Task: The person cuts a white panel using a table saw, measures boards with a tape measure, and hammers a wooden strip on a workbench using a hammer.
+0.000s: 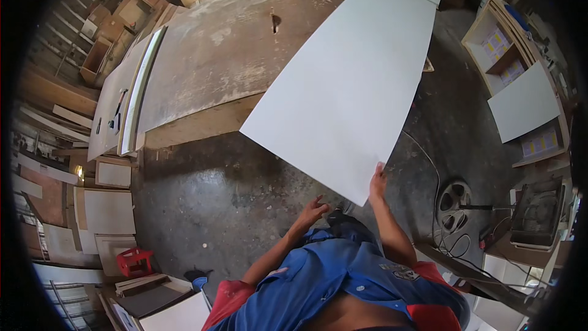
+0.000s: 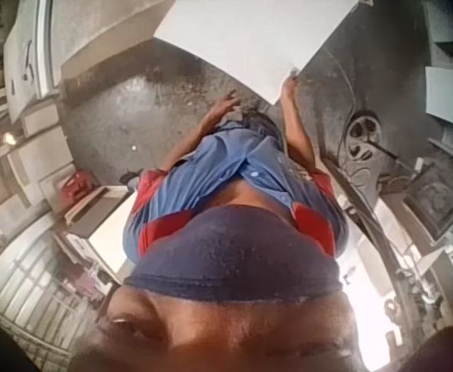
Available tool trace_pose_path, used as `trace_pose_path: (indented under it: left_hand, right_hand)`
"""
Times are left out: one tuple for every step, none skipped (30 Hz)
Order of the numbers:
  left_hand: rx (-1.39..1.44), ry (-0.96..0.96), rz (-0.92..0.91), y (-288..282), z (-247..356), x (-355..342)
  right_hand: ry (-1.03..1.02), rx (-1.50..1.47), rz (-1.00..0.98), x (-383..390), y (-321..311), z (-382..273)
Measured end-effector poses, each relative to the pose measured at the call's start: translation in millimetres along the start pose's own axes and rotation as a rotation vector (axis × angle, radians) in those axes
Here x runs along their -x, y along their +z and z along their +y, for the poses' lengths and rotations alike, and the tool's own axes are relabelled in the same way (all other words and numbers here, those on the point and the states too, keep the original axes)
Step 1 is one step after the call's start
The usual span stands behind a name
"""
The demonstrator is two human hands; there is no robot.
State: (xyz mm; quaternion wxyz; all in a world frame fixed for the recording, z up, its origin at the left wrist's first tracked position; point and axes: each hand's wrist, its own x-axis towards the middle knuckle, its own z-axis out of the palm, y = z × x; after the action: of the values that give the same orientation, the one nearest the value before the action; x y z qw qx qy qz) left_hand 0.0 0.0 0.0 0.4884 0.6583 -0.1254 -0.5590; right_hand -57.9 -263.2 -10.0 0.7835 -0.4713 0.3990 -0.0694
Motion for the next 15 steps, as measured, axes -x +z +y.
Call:
trace_pose_path:
  left_hand:
    - [0.219,-0.049,0.089,6.0,4.3,13.4]
    - [0.442,-0.093,0.181,9.3,3.1,24.3]
    - [0.452,-0.084,0.189,16.3,-16.7,31.6]
    - [0.523,-0.102,0.169,6.2,-32.4,46.2]
    - [0.603,-0.11,0.154,-1.5,-46.6,55.8]
    - [0.754,-0.062,0.218,-4.4,-69.3,74.2]
    - [0.777,-0.059,0.238,-13.8,-85.2,88.5]
    - [0.963,0.017,0.284,-16.6,-100.0,102.4]
    - [1.142,0.11,0.327,-17.9,-110.6,111.0]
    - [1.089,0.122,0.457,-28.1,-124.2,119.9]
    - [1.112,0.138,0.481,-34.7,-139.2,131.7]
    - [0.968,0.111,0.601,-45.6,-148.3,145.4]
    - [0.816,0.079,0.71,-59.6,-144.0,158.1]
    - [0.89,0.152,0.811,-64.4,-141.2,173.3]
    - [0.908,0.171,0.847,-77.0,-151.2,186.4]
  right_hand:
    - [0.019,0.142,0.19,4.7,13.9,16.8]
    - [0.035,0.286,0.375,10.9,26.3,32.4]
    - [0.029,0.297,0.365,21.7,29.9,61.7]
    - [0.004,0.205,0.306,35.3,49.3,89.9]
    - [-0.027,0.123,0.238,41.6,66.3,109.8]
    - [0.037,0.086,0.116,55.7,78.4,130.9]
    - [0.048,0.106,0.095,76.8,100.8,135.7]
    - [0.157,0.099,0.066,114.0,129.9,124.9]
    - [0.253,0.093,0.038,139.3,150.7,118.5]
    - [0.233,0.108,-0.001,149.2,163.3,128.9]
    - [0.237,0.132,-0.027,150.6,166.2,145.9]
    - [0.308,0.113,-0.135,143.6,167.2,169.8]
    - [0.376,0.088,-0.235,143.2,180.4,173.6]
    - [0.431,0.091,-0.415,146.7,183.4,173.9]
    - [0.437,0.115,-0.452,154.3,193.9,167.1]
